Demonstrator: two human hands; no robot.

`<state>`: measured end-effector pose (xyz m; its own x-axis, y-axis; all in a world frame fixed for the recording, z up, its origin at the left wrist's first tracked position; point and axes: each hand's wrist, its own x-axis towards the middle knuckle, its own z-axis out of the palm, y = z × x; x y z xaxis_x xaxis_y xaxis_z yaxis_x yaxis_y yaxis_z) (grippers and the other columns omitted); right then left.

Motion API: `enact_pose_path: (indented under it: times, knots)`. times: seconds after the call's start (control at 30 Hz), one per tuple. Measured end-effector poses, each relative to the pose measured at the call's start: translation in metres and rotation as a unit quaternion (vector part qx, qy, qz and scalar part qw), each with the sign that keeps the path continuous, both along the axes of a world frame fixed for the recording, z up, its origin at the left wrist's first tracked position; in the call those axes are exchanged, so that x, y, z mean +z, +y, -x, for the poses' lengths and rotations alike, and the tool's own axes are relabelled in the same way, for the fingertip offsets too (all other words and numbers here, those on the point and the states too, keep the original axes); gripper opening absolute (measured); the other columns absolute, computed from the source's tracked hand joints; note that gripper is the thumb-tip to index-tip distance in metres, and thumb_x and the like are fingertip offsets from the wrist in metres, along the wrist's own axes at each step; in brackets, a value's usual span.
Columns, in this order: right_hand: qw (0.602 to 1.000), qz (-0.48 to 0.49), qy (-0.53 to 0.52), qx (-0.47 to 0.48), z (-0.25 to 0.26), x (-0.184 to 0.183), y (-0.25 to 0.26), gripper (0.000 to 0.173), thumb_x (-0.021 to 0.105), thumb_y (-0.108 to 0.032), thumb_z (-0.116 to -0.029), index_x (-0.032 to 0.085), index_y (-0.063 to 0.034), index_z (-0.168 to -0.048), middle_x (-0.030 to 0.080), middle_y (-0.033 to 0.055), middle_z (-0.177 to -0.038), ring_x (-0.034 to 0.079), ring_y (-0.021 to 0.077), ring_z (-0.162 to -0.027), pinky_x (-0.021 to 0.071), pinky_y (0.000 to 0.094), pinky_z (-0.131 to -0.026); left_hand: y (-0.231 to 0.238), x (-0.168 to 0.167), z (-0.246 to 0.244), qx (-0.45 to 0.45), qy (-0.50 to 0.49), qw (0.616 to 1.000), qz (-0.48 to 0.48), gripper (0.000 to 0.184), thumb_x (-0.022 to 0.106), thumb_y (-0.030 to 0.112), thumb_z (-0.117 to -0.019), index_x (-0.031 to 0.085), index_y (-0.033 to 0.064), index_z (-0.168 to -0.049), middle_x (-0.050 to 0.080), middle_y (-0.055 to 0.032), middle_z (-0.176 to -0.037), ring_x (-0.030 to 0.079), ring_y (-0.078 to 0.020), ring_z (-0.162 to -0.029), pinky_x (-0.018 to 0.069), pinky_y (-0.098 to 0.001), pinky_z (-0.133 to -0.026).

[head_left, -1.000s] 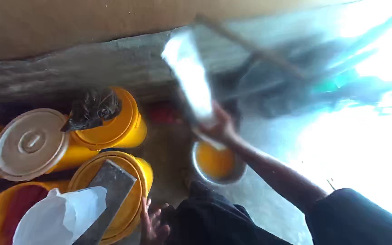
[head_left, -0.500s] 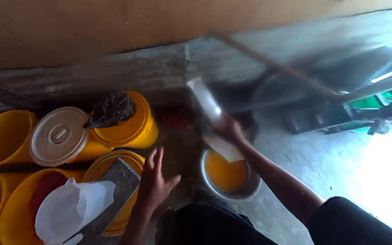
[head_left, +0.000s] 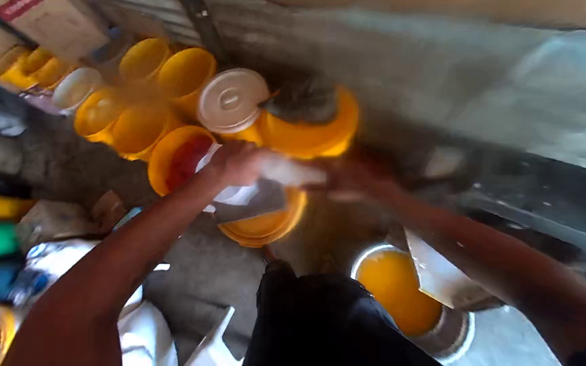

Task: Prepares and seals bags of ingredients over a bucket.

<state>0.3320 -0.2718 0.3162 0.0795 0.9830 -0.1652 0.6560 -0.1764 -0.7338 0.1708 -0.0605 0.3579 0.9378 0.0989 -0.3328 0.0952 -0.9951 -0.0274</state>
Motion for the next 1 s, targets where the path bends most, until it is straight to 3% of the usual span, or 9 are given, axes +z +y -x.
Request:
enact_pose_path:
  times: [0.1,0.2,0.33,0.47,0.63,0.73,0.8,0.87,1.0]
  knots:
    - [0.998,0.031,-0.024,0.059,0.036,-0.006,0.081,0.062,0.068,-0.037,-0.0987,0.047,-0.021,-0.155,0.062,0.0199,-0.138,0.059,0.039,-0.127,0.044,0.0604,-0.107,0.043,-0.014,0.053,0.152,0.065,0.986,-0.002,0.05,0.076,0.022,-0.0836,0.064,0.0079,-0.13,0.068,-0.0217,-0.113,0.066,-0.0419,-0.107,0.0525,-0.0608,-0.089]
    - [0.993,0.061,-0.058,0.083,0.066,-0.018,0.138,0.062,0.067,-0.039,-0.0992,0.048,-0.0178,-0.154,0.059,0.0196,-0.143,0.054,0.0413,-0.132,0.0403,0.0623,-0.11,0.081,-0.037,0.085,0.215,0.085,0.973,0.002,0.051,0.076,0.02,-0.0821,0.064,0.0083,-0.13,0.067,-0.0222,-0.115,0.065,-0.0424,-0.108,0.0531,-0.0617,-0.086]
    - [0.976,0.147,-0.129,0.092,0.101,-0.025,0.193,0.06,0.061,-0.041,-0.101,0.05,-0.0116,-0.152,0.058,0.0225,-0.141,0.054,0.0433,-0.131,0.0429,0.0653,-0.105,0.101,-0.046,0.096,0.267,0.137,0.954,0.01,0.037,0.075,0.021,-0.0831,0.069,0.0032,-0.114,0.068,-0.0211,-0.113,0.065,-0.0421,-0.108,0.0536,-0.0638,-0.08]
    - [0.955,0.24,-0.166,0.054,0.133,-0.026,0.23,0.048,0.064,-0.038,-0.0979,0.064,0.0013,-0.124,0.065,0.0267,-0.123,0.062,0.0452,-0.117,0.0484,0.0677,-0.094,0.092,-0.049,0.086,0.315,0.166,0.934,0.034,0.035,0.077,0.023,-0.0829,0.07,-0.0002,-0.108,0.066,-0.0238,-0.117,0.063,-0.0433,-0.111,0.0517,-0.0655,-0.081]
    - [0.936,0.298,-0.19,-0.008,0.137,-0.026,0.251,0.044,0.073,-0.029,-0.0906,0.066,0.0027,-0.121,0.063,0.0278,-0.127,0.059,0.047,-0.121,0.0472,0.0701,-0.092,0.1,-0.047,0.067,0.309,0.201,0.925,0.093,0.037,0.074,0.032,-0.0879,0.071,-0.0037,-0.097,0.068,-0.0255,-0.108,0.065,-0.0429,-0.106,0.0513,-0.066,-0.083]
    - [0.93,0.313,-0.192,0.006,0.131,-0.022,0.253,0.046,0.072,-0.032,-0.0929,0.066,0.0041,-0.12,0.064,0.0281,-0.126,0.06,0.0465,-0.12,0.0473,0.0691,-0.093,0.105,-0.031,0.06,0.291,0.232,0.922,0.105,0.034,0.071,0.029,-0.091,0.071,-0.0043,-0.096,0.068,-0.0247,-0.107,0.065,-0.0414,-0.106,0.0497,-0.0653,-0.085]
    - [0.928,0.323,-0.178,0.057,0.13,-0.004,0.251,0.053,0.071,-0.035,-0.0962,0.062,0.0074,-0.126,0.063,0.03,-0.124,0.062,0.0463,-0.117,0.0466,0.067,-0.096,0.118,-0.026,0.062,0.297,0.246,0.915,0.121,0.032,0.071,0.027,-0.0925,0.071,-0.0049,-0.097,0.069,-0.0242,-0.107,0.066,-0.0401,-0.105,0.0494,-0.0644,-0.087]
    - [0.929,0.314,-0.176,0.088,0.129,0.005,0.244,0.055,0.077,-0.028,-0.0917,0.059,0.0069,-0.13,0.065,0.0288,-0.119,0.064,0.0446,-0.11,0.0491,0.0656,-0.092,0.126,-0.024,0.064,0.297,0.262,0.908,0.135,0.028,0.07,0.025,-0.0927,0.072,-0.0024,-0.094,0.07,-0.0212,-0.101,0.067,-0.0365,-0.097,0.0507,-0.0601,-0.082]
    - [0.943,0.272,-0.164,0.099,0.123,0.013,0.229,0.065,0.081,-0.019,-0.0863,0.053,0.003,-0.14,0.062,0.0272,-0.127,0.06,0.0434,-0.119,0.0476,0.063,-0.097,0.136,-0.027,0.067,0.304,0.277,0.897,0.164,0.026,0.071,0.027,-0.0917,0.073,0.0008,-0.092,0.071,-0.0164,-0.092,0.068,-0.0304,-0.083,0.0532,-0.0553,-0.076]
